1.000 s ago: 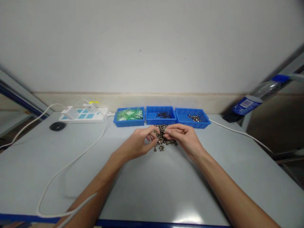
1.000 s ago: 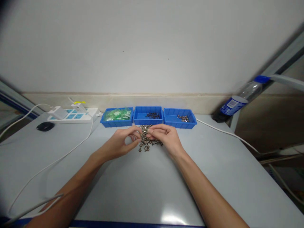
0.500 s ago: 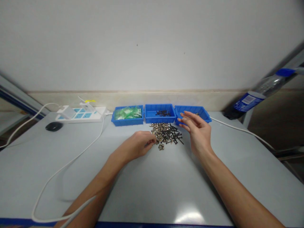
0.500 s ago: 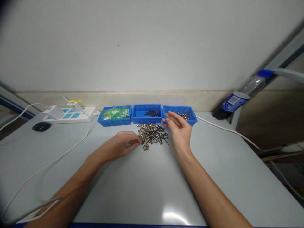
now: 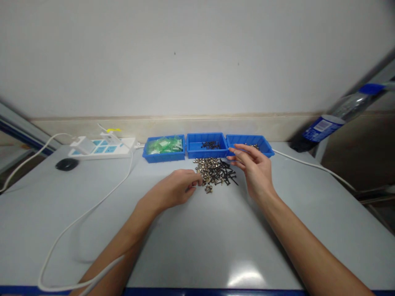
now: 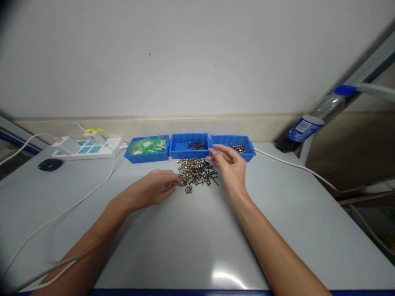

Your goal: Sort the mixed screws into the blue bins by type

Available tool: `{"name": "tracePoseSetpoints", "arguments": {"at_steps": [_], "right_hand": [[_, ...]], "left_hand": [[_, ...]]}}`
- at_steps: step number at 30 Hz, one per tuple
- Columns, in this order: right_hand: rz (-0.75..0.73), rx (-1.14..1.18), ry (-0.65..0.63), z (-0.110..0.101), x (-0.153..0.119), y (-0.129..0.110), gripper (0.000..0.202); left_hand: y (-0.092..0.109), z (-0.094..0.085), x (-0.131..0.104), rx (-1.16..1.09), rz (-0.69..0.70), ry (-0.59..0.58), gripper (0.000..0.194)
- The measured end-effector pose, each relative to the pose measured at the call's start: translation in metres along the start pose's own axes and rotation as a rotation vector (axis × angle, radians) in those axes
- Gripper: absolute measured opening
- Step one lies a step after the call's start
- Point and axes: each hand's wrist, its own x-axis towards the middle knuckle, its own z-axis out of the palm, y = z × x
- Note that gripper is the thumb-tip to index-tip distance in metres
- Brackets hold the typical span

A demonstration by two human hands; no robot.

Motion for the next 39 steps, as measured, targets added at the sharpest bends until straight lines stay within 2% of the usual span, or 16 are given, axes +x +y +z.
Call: {"name": "tracePoseSetpoints", "arguments": {"at_steps": [10, 15, 20, 24, 28, 32, 37, 39], "right_hand": [[0.036, 0.02, -0.005, 0.001, -0.001, -0.001, 0.023], [0.049, 0.014, -0.044, 0.003, -0.003, -0.001, 0.02], [0.061, -0.028, -0.17, 0.005, -0.006, -0.001, 0.023], [0.075, -0.086, -0.31, 0.008, -0.009, -0.002, 0.026], [0.075, -0.107, -0.364, 0.01, -0.011, 0.0, 0.027], [0.062, -0.117, -0.381, 0.01, -0.01, 0.0, 0.026], [0.092, -0.101, -0.467, 0.01, -0.012, -0.002, 0.026], [0.12, -0.075, -0.519, 0.011, -0.014, -0.002, 0.029]], "left_hand": [[-0.004, -0.001, -0.002, 0.088, -0.041, 0.056, 0.018], [-0.001, -0.001, 0.001, 0.045, -0.043, 0.164, 0.02], [0.006, -0.005, 0.005, -0.123, 0.015, 0.33, 0.016], [0.008, -0.003, 0.008, -0.194, 0.045, 0.378, 0.018], [0.009, 0.0, 0.01, -0.246, 0.04, 0.439, 0.014], [0.01, 0.004, 0.01, -0.434, -0.05, 0.466, 0.009], [0.012, 0.007, 0.015, -0.734, -0.339, 0.516, 0.022], [0.012, 0.007, 0.016, -0.815, -0.402, 0.535, 0.029]]}}
